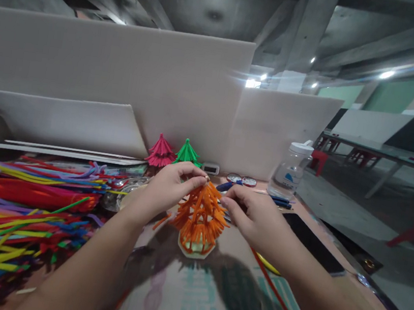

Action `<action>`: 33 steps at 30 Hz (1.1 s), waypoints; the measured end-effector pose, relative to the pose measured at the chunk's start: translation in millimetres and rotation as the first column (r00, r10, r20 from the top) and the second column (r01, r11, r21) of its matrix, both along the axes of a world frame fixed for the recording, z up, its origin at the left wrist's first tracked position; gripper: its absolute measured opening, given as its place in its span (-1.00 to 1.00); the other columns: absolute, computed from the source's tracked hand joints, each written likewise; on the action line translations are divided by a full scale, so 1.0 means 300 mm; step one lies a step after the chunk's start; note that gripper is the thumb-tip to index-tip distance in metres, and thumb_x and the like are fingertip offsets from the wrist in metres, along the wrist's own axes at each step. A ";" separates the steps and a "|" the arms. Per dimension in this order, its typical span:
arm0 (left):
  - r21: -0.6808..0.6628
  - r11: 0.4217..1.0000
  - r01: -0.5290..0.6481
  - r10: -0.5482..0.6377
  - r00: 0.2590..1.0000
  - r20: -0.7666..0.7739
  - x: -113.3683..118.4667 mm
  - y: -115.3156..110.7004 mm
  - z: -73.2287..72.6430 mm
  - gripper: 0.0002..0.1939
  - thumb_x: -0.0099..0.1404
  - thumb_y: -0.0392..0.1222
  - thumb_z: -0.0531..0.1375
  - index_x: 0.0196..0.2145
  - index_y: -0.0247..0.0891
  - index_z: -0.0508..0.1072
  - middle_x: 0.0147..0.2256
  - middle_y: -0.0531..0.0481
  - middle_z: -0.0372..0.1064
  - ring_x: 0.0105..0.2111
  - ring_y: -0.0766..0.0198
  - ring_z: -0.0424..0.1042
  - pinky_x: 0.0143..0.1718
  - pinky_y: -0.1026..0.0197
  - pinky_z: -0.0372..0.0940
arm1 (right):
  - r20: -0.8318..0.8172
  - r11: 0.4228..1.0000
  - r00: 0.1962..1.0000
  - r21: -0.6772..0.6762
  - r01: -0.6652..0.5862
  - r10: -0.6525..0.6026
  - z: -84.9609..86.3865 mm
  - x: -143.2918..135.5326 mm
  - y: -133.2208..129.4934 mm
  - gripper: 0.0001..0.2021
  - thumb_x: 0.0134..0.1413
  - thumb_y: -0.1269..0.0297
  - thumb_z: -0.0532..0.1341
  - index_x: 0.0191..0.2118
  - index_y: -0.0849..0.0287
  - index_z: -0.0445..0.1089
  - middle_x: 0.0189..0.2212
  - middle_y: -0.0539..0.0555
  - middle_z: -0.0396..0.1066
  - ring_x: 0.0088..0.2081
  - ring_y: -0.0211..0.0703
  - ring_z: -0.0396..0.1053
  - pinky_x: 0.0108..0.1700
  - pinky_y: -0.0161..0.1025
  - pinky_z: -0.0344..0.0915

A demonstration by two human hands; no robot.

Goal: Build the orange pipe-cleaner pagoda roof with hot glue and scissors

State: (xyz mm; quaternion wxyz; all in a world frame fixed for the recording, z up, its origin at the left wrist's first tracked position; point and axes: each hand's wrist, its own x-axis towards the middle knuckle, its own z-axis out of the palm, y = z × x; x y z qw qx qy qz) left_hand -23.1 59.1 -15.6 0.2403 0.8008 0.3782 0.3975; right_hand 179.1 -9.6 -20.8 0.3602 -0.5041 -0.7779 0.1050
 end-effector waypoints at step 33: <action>0.063 0.998 0.018 -0.014 0.998 -0.057 0.006 -0.004 0.006 -0.77 0.31 -0.07 0.20 -0.28 -0.26 0.59 -0.29 -0.03 0.54 -0.27 0.21 0.48 -0.17 0.22 0.34 | -0.079 0.998 0.996 -0.037 -0.052 0.049 -0.060 -0.046 0.005 -0.75 0.22 0.32 0.09 -0.51 0.14 0.19 -0.61 -0.08 0.25 -0.56 -0.30 0.17 -0.47 -0.33 0.00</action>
